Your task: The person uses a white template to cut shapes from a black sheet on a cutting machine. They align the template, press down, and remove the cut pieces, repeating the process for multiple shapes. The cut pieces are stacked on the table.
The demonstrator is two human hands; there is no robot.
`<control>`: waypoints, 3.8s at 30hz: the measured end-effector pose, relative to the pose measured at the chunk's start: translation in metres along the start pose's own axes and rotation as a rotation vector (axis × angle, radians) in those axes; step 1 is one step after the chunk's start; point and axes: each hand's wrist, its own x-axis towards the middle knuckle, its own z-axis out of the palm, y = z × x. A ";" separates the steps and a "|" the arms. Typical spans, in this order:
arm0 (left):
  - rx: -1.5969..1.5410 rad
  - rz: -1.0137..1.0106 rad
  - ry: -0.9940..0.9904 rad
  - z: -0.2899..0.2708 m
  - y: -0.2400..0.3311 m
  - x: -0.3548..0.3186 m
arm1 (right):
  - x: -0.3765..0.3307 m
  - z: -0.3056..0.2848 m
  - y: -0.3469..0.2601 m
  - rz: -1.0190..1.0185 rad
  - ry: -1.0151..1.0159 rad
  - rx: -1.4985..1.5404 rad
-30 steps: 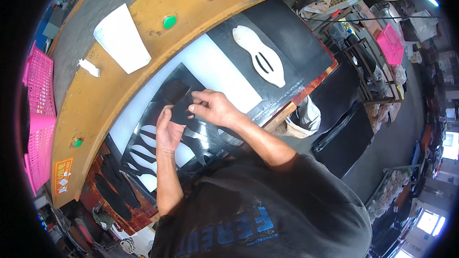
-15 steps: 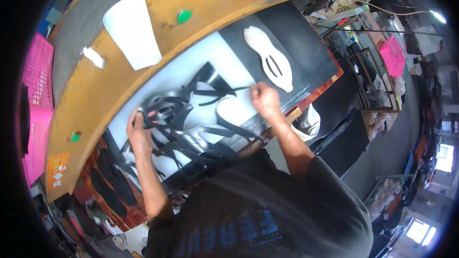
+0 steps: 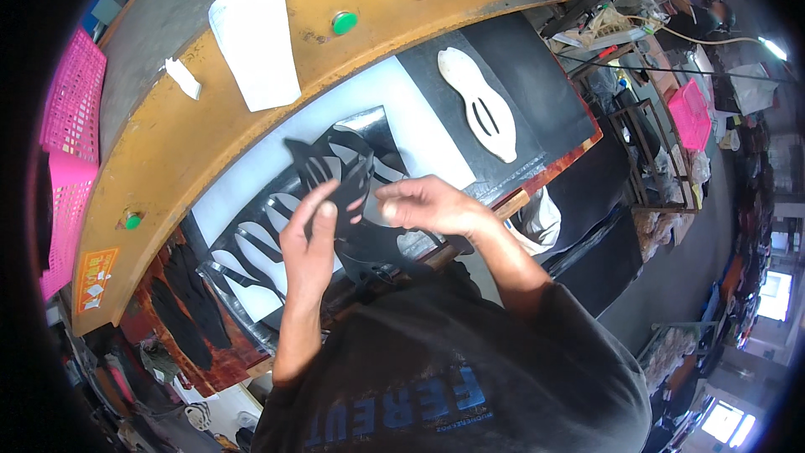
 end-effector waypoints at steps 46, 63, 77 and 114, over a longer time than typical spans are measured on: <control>1.361 -0.246 0.255 -0.392 -0.092 -0.157 | 0.121 -0.030 0.040 0.100 0.407 -0.861; 0.161 -0.364 0.291 -0.008 -0.097 0.021 | 0.134 -0.040 -0.002 0.346 0.119 -0.209; -0.649 -0.541 0.368 0.023 -0.113 0.011 | 0.124 -0.036 0.027 0.307 -0.094 0.182; -0.120 0.110 0.290 0.013 -0.066 -0.021 | 0.201 -0.044 -0.004 0.103 0.667 0.854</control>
